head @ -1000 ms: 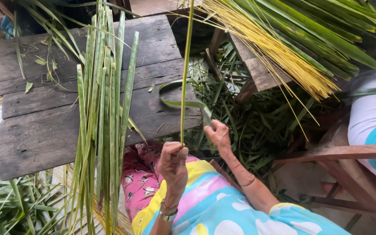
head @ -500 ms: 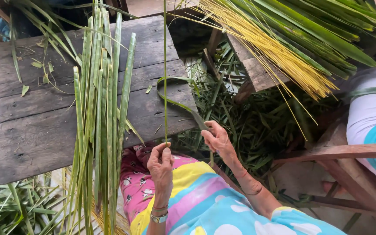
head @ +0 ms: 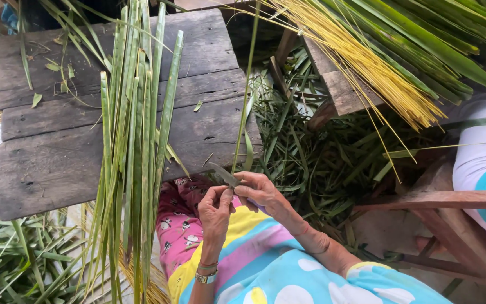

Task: Stripping the leafy material from the central ribs of long green leaves using a knife

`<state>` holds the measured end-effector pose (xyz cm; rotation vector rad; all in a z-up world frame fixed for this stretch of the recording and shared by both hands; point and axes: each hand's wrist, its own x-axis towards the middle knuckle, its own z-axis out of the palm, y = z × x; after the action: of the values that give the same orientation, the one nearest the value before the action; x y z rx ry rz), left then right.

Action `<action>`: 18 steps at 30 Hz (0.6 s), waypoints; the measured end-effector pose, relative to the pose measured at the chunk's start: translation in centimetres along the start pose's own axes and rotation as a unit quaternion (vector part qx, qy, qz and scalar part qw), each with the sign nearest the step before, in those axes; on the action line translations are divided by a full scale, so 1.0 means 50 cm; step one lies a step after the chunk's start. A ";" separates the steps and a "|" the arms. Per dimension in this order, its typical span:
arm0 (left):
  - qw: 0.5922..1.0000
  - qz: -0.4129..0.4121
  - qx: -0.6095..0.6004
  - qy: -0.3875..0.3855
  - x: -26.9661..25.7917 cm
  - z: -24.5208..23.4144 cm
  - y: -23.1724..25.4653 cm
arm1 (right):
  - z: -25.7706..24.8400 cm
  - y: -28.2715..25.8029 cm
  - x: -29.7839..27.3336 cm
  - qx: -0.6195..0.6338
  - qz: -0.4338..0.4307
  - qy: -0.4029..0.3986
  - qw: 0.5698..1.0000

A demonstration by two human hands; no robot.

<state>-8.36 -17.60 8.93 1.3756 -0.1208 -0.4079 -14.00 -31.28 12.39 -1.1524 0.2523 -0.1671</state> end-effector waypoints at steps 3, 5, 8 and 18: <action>1.000 -0.008 -0.010 -0.021 -0.001 -0.008 0.000 | 0.023 -0.014 0.005 0.026 0.032 0.037 0.998; 1.000 -0.002 0.006 -0.019 0.003 -0.016 -0.002 | 0.016 0.015 0.014 0.040 0.048 0.038 0.997; 0.993 0.026 0.116 0.006 0.014 -0.023 -0.015 | 0.023 0.041 0.014 0.060 0.096 0.049 0.992; 0.963 0.124 0.236 0.030 0.015 -0.058 -0.035 | 0.033 0.073 0.014 0.091 0.192 0.023 0.977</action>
<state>-7.12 -15.39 6.54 1.8145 -0.3550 -0.1269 -12.87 -28.55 9.59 -0.8990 0.4849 0.1233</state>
